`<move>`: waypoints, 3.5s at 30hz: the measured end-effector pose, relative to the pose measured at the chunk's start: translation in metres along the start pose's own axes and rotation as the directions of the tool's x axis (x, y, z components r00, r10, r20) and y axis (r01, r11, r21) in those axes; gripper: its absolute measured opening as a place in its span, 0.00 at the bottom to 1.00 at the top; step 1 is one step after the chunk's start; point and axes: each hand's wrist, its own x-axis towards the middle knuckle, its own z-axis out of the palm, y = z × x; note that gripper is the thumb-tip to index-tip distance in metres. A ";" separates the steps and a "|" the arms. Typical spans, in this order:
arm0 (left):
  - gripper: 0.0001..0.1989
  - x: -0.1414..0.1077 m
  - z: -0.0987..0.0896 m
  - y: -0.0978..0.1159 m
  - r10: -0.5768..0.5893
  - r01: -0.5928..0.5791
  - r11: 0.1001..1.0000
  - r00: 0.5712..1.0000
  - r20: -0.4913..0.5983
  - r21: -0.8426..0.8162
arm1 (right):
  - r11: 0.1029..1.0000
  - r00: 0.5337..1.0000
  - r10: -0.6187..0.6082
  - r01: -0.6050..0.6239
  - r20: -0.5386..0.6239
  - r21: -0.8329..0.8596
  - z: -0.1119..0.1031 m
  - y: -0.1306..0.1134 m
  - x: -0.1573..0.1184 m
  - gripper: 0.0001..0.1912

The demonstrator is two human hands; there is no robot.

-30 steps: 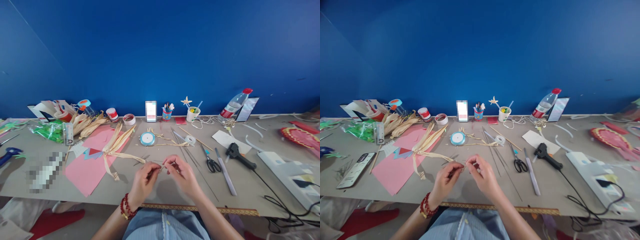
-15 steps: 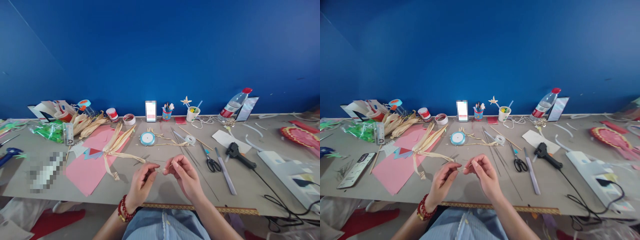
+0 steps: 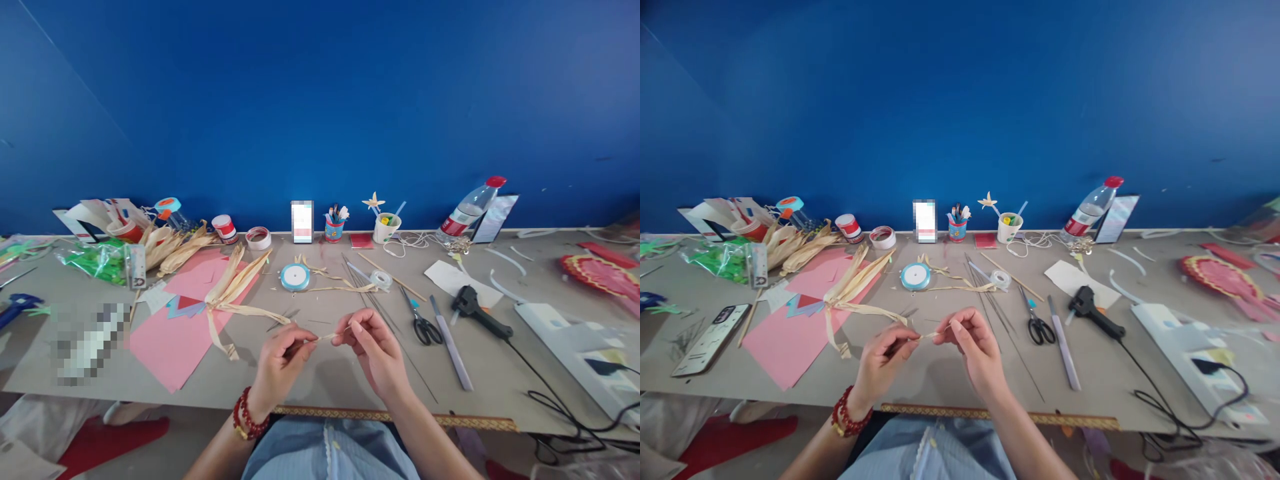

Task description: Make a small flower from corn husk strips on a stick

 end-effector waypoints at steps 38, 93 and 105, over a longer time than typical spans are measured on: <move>0.10 -0.001 0.002 -0.001 -0.250 0.228 0.949 0.965 -0.081 -0.220 | 0.905 0.968 0.184 -0.098 0.172 -0.414 0.014 0.009 0.004 0.17; 0.12 -0.002 0.004 0.017 -0.021 0.016 0.962 1.000 -0.016 -0.272 | 0.959 0.957 0.264 -0.274 0.121 0.069 0.030 0.018 -0.004 0.17; 0.05 0.000 0.006 0.000 0.055 -0.067 0.990 0.993 -0.101 -0.122 | 0.983 0.983 0.170 -0.164 0.069 -0.088 0.022 0.027 -0.008 0.16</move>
